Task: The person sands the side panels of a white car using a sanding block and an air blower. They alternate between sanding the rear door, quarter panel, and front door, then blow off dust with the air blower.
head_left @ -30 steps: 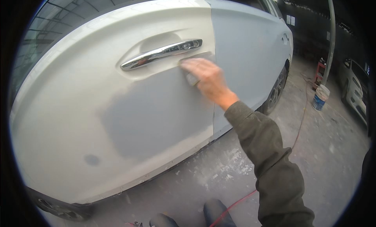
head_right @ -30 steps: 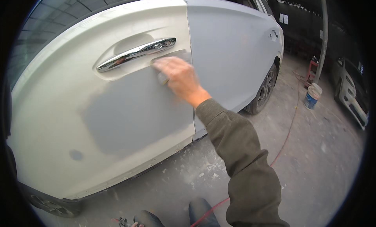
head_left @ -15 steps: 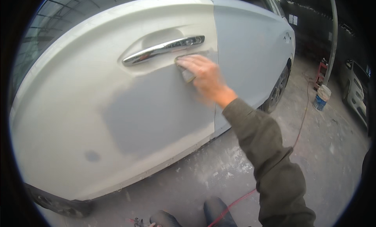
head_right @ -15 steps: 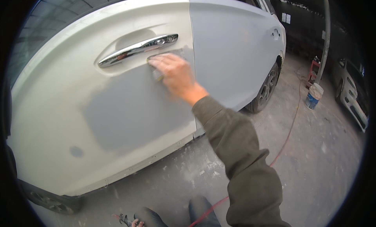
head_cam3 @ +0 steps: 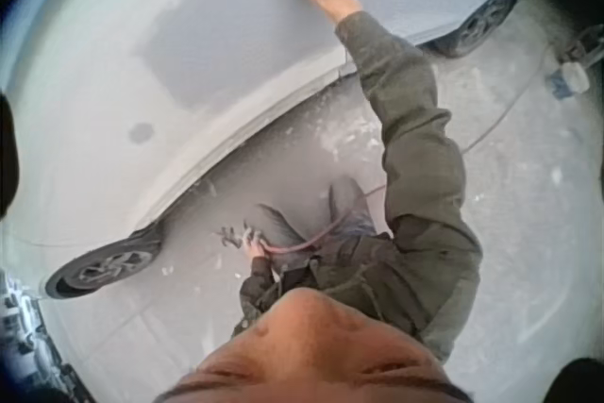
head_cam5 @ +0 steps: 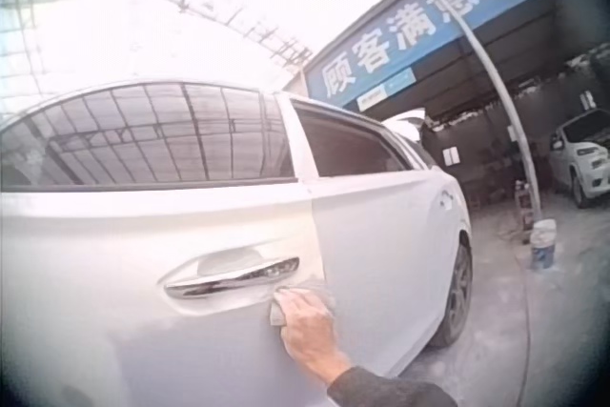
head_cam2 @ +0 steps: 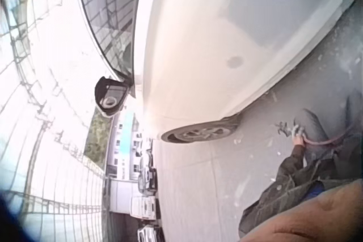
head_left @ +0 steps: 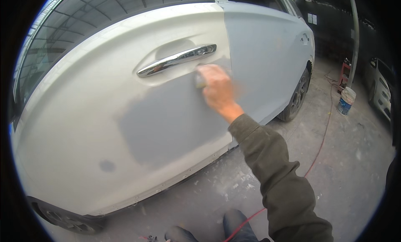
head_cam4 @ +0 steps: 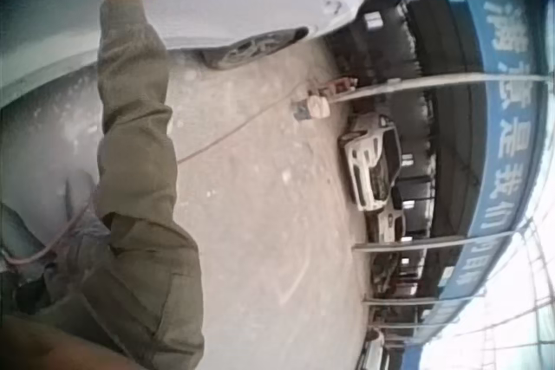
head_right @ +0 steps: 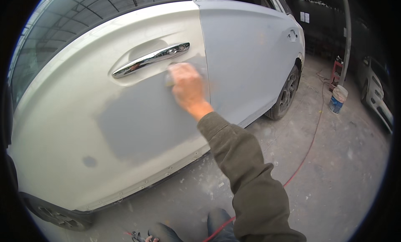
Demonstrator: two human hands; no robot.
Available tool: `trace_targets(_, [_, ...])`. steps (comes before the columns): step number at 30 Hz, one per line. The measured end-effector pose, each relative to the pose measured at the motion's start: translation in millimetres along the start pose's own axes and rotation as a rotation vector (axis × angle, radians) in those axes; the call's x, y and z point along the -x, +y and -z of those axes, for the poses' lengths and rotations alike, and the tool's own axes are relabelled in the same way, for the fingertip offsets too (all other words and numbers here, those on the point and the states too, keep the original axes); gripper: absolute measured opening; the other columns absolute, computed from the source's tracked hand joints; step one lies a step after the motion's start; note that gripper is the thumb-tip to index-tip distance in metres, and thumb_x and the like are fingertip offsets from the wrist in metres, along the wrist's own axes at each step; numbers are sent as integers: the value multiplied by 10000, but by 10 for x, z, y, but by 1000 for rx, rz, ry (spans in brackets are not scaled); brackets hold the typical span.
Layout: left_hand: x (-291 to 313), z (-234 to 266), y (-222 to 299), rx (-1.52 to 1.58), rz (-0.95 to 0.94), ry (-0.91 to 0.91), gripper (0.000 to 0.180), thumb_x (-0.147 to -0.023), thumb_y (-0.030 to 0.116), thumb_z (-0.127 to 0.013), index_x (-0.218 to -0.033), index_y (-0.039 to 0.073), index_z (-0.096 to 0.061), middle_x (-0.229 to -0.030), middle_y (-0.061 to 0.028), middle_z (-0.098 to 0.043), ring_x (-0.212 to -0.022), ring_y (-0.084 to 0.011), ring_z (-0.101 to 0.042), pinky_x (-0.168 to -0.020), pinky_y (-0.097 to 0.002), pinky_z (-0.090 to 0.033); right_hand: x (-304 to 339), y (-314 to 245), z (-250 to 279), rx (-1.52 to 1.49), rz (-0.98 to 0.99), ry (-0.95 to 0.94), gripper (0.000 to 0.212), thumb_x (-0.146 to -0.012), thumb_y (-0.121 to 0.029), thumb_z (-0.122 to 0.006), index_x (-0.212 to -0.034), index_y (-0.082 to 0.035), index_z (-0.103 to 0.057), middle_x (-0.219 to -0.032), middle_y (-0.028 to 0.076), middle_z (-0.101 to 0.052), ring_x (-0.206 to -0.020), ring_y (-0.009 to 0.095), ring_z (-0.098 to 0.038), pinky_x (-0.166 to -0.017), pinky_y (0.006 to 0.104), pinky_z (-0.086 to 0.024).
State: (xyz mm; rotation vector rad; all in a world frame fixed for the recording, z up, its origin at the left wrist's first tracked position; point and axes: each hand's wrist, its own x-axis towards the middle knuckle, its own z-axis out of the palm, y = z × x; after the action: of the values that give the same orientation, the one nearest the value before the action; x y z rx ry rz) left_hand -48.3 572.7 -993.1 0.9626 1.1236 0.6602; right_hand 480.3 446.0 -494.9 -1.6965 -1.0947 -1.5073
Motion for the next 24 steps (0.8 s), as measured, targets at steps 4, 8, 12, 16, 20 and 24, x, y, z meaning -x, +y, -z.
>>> trace_targets(4, [-76,188,-49,-217,-269,-53,404,-779,10,-700,-1161,91,-596,-872,-100,-614,-639,-204,-565,-554,-321,-475,-115,93,66,-102,83,-5,413,-706,111,-571,-1060,-55,-703,-1042,98,-718,-995,279,-663,-851,376,-551])
trace_targets(8, [-35,-36,-94,-224,-321,-48,384,-780,20,-699,-1145,89,-604,-860,-96,-612,-651,-203,-566,-568,-319,-478,-49,395,194,38,-58,-8,423,-701,123,-572,-1063,-55,-699,-1037,93,-718,-980,277,-668,-872,384,-551])
trace_targets(12, [99,-67,42,-32,49,-17,367,-781,39,-708,-1134,68,-610,-983,-84,-618,-784,-190,-570,-661,-314,-486,-54,19,58,-92,149,-42,476,-704,129,-556,-1125,-56,-680,-1113,95,-705,-1098,285,-635,-965,391,-527])
trace_targets(16, [163,-234,187,-106,-104,24,392,-777,39,-718,-1153,71,-612,-988,-81,-619,-799,-188,-572,-668,-319,-486,76,559,277,17,4,-34,374,-782,10,-624,-1150,-40,-670,-1207,103,-675,-1163,276,-608,-1010,398,-494])
trace_targets(20, [76,-82,92,-49,-55,4,383,-779,11,-709,-1146,71,-616,-981,-82,-621,-746,-187,-570,-632,-319,-483,461,376,133,20,-259,-27,605,-795,-71,-698,-1374,-55,-524,-1432,114,-525,-1344,275,-476,-1121,447,-382])
trace_targets(24, [141,-155,189,-59,-37,-10,371,-781,-1,-703,-1129,91,-615,-906,-69,-613,-681,-172,-559,-580,-310,-470,705,109,-4,10,-264,-105,715,-834,-102,-668,-1490,-56,-388,-1542,123,-400,-1454,277,-329,-1188,486,-258])
